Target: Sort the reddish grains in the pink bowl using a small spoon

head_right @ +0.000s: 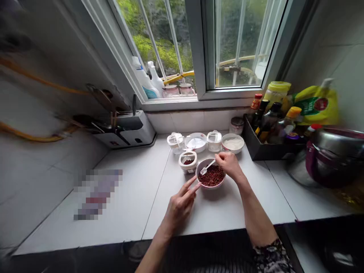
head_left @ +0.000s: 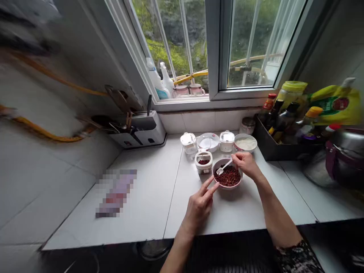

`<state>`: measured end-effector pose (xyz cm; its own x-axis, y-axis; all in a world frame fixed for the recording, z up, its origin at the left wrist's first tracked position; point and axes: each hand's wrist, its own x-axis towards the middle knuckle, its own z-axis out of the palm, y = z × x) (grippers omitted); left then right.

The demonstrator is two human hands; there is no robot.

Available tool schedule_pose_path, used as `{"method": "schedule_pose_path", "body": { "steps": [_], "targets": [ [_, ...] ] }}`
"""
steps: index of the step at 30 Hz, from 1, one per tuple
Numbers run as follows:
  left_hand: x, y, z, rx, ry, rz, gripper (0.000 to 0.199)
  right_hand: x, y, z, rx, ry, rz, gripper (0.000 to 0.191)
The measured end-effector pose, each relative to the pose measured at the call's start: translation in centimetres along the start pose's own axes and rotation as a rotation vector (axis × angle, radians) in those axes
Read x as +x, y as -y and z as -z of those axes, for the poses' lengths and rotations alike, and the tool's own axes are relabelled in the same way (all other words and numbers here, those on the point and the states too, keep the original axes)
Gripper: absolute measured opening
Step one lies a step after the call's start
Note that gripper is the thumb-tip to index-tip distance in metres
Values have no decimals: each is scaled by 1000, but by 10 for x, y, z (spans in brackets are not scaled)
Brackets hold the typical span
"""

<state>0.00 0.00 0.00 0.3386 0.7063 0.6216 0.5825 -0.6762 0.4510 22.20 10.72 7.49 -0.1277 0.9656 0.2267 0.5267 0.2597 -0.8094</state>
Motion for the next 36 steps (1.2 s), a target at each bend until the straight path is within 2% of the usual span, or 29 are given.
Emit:
{"method": "schedule_pose_path", "body": {
  "steps": [5, 12, 16, 20, 25, 28, 31, 34, 36],
  "targets": [
    [0, 0, 2, 6, 3, -5, 65, -1, 0, 0, 33, -9, -13, 44],
    [1, 0, 0, 14, -20, -8, 63, 4, -6, -3, 184, -43, -122, 49],
    [0, 1, -1, 14, -23, -10, 61, 8, 1, -9, 225, -134, -116, 51],
    [-1, 1, -2, 21, -12, -3, 60, 9, 17, -23, 125, -290, 17, 48],
    [0, 0, -2, 5, -21, -2, 61, 2, 34, -41, -285, -418, 472, 42],
    [0, -1, -1, 1, -26, 0, 61, -2, 37, -43, -422, -411, 639, 37],
    [0, -1, 0, -1, -14, 7, 62, -3, 33, -35, -390, -467, 638, 36],
    [0, -1, 1, -5, -11, 3, 62, -2, 22, -17, -290, -520, 515, 40],
    [0, 0, 0, -10, -17, 0, 61, -1, 12, -2, -265, -462, 431, 43]
  ]
}}
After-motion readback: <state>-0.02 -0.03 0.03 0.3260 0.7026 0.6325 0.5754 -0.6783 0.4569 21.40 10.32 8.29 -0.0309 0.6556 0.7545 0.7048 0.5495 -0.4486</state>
